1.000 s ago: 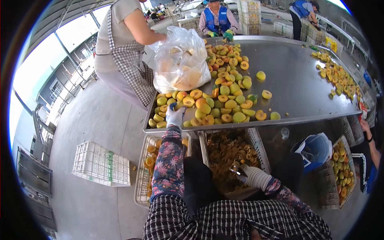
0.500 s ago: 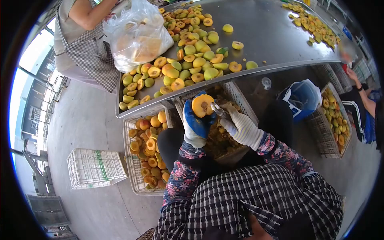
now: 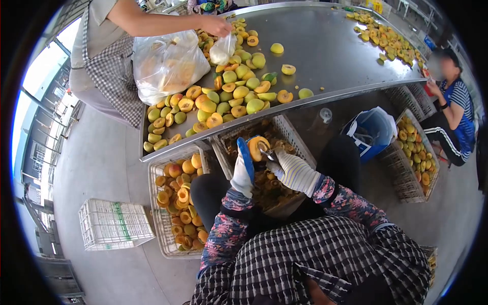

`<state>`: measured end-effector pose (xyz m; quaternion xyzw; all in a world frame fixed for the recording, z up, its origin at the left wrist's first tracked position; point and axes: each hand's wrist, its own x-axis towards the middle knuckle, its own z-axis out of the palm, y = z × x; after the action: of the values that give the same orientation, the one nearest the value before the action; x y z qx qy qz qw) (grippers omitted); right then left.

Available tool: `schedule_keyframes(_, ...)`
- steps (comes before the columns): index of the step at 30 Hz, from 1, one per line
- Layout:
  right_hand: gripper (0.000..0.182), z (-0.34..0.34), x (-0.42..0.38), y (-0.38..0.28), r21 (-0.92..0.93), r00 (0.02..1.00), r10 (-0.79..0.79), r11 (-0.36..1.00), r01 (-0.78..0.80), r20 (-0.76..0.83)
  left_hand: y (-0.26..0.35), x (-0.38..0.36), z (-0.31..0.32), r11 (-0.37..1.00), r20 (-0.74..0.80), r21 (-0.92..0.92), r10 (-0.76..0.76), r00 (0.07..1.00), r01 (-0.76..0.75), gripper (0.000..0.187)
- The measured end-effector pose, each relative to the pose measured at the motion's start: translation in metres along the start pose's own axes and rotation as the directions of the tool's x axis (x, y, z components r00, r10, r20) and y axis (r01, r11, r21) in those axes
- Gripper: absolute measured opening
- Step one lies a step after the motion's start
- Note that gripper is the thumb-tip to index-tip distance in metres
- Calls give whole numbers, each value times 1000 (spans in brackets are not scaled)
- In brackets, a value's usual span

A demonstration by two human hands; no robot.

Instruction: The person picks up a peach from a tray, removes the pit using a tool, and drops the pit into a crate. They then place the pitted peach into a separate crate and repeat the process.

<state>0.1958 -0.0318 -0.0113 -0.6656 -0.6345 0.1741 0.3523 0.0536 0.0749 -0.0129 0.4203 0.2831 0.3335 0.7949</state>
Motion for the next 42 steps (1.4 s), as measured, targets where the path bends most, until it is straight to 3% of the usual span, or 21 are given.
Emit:
schedule_keyframes(2,32,3,3,6,82,998,-61,995,62,-10,5,-2,-2,993,-25,-36,-114,993,114,58)
schedule_keyframes(3,31,0,2,8,21,999,-42,999,41,28,-4,3,-11,970,19,-203,-136,991,137,59)
schedule_keyframes(5,31,3,3,15,141,999,-29,989,35,-41,-10,7,-17,987,98,61,141,985,-148,49)
schedule_keyframes(6,31,3,4,19,200,997,-20,979,35,-75,-11,7,-22,964,134,-266,46,990,-9,49)
schedule_keyframes(7,32,-1,5,17,227,996,-7,974,26,-85,-3,4,-19,820,167,-556,-49,985,136,53)
schedule_keyframes(11,38,-10,5,13,261,996,5,965,19,-89,2,0,-13,887,283,-461,174,943,-25,66)
schedule_keyframes(14,40,-13,5,5,276,997,-20,960,38,-70,9,-3,-6,741,314,-659,117,942,127,57)
schedule_keyframes(15,42,-12,4,3,284,996,-42,957,62,-76,-6,2,-11,862,208,-506,161,965,-35,46)
schedule_keyframes(18,41,-13,3,1,60,995,-72,995,76,-69,-2,6,-4,727,21,-685,-47,999,48,53)
schedule_keyframes(22,39,-11,0,-10,-77,990,-138,988,134,-42,-4,7,0,733,-24,-680,-21,999,-2,42)
schedule_keyframes(26,30,-10,1,-26,-228,999,-39,973,46,34,-9,6,0,777,-51,-627,33,998,-58,37)
schedule_keyframes(28,27,1,-1,-28,-173,995,-93,980,95,21,-15,2,-1,882,-99,-404,223,970,-244,32)
schedule_keyframes(29,27,2,0,-33,-163,992,-116,979,121,40,-6,-4,6,913,20,-2,409,912,-409,30)
schedule_keyframes(30,26,-3,-2,-35,-172,991,-125,976,131,45,2,-8,13,732,137,356,573,808,-581,29)
schedule_keyframes(33,23,4,-4,-34,-15,997,13,1000,-12,82,-1,-6,23,901,-116,85,434,894,-426,35)
schedule_keyframes(35,24,31,-3,-18,16,989,-49,999,47,140,-16,-2,3,784,-126,392,564,816,-481,26)
schedule_keyframes(37,29,29,-2,-20,164,980,8,986,-41,197,-16,-3,14,807,-236,316,576,782,-499,25)
schedule_keyframes(38,33,25,-1,-24,224,969,63,968,-118,238,-13,-6,20,879,-339,56,463,819,-474,26)
schedule_keyframes(39,36,23,2,-29,229,958,87,961,-153,274,-20,-2,8,875,-290,68,478,829,-480,26)
schedule_keyframes(40,35,19,4,-27,100,937,95,986,-135,335,-18,-1,6,865,-191,154,500,845,-477,25)
schedule_keyframes(42,32,20,3,-18,-81,929,26,997,5,369,-12,-3,2,810,7,326,513,859,-487,23)
